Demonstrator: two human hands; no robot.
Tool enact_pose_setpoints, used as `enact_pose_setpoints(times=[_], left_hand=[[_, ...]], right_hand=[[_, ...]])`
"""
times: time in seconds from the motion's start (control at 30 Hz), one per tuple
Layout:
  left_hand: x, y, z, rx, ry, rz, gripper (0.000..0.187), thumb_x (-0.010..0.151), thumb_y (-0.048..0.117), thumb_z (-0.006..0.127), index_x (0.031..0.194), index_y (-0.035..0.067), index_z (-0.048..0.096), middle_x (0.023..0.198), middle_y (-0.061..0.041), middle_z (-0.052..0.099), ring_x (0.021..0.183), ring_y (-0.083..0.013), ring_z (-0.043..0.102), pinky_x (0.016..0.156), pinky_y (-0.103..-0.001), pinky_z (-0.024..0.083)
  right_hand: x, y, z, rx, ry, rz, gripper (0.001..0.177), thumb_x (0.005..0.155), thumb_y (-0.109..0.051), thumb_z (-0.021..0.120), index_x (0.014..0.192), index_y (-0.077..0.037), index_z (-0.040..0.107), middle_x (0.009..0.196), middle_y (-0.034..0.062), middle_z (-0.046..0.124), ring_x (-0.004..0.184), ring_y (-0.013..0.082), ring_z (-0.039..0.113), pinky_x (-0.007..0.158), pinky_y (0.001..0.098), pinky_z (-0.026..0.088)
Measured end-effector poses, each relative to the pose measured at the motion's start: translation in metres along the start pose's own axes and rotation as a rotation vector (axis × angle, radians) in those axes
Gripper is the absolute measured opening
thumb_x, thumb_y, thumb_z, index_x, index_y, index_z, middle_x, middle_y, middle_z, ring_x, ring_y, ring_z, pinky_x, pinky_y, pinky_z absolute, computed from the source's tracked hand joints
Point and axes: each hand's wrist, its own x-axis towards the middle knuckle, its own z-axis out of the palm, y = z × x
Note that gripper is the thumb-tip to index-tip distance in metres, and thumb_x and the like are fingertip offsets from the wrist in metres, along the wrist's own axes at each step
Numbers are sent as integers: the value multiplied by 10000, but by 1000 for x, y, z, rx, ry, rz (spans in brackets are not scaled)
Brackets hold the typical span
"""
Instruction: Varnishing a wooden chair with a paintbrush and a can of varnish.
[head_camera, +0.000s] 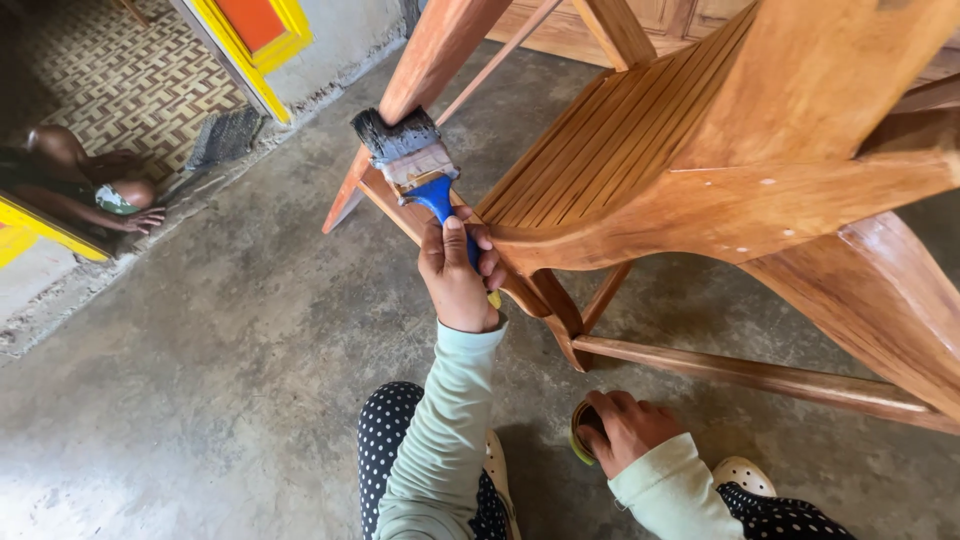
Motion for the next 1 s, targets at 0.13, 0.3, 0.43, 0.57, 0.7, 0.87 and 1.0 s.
enact_pose_setpoints(times=[0.13, 0.3, 0.43, 0.57, 0.7, 0.87, 1.0], left_hand=[[-16, 8, 20, 37, -22, 15, 216, 1094, 238, 485, 1153, 50, 573, 751, -30, 537, 510, -67, 395, 401, -229, 294], [-32, 22, 45, 35, -103, 54, 215, 1109, 242, 484, 1176, 55, 568, 779, -31, 546, 537, -60, 398, 425, -225, 309], [-41, 31, 60, 61, -141, 66, 229, 1107, 250, 479, 1183, 53, 568, 779, -27, 545, 527, -59, 398, 416, -223, 309], [-47, 40, 72, 39, -174, 76, 231, 1106, 249, 482, 1193, 49, 561, 791, -31, 549, 537, -60, 409, 425, -226, 320], [-55, 48, 83, 50, -206, 73, 244, 1111, 249, 479, 1217, 46, 565, 795, -24, 541, 541, -56, 407, 424, -220, 311], [-61, 58, 98, 41, -262, 75, 239, 1109, 239, 486, 1220, 44, 566, 798, -26, 548, 541, -58, 408, 425, -226, 316], [-68, 67, 110, 75, -303, 93, 245, 1117, 236, 479, 1226, 37, 569, 788, -23, 548, 542, -57, 417, 421, -222, 312]], right_hand=[[-5, 1, -3, -16, -42, 12, 433, 875, -412, 653, 1244, -188, 614, 1081, 85, 708, 901, 335, 721, 817, 473, 553], [-13, 2, -7, -9, -41, 30, 432, 889, -422, 630, 1255, -195, 604, 1093, 76, 704, 933, 341, 712, 848, 497, 534], [-20, 5, -12, 29, -27, 43, 445, 900, -422, 621, 1279, -192, 593, 1096, 78, 704, 940, 343, 711, 866, 500, 527], [-23, 8, -13, 7, -29, 48, 480, 900, -449, 623, 1311, -205, 575, 1115, 76, 693, 951, 344, 706, 875, 502, 521], [-27, 14, -7, 10, 27, 15, 499, 888, -461, 630, 1315, -211, 569, 1147, 74, 688, 945, 342, 706, 858, 501, 525], [-30, 17, -2, 10, 67, -2, 517, 885, -469, 632, 1324, -205, 564, 1188, 73, 680, 951, 337, 703, 859, 506, 516], [-33, 19, 0, -1, 49, 12, 536, 888, -487, 629, 1342, -211, 558, 1216, 65, 669, 975, 328, 697, 873, 501, 512]])
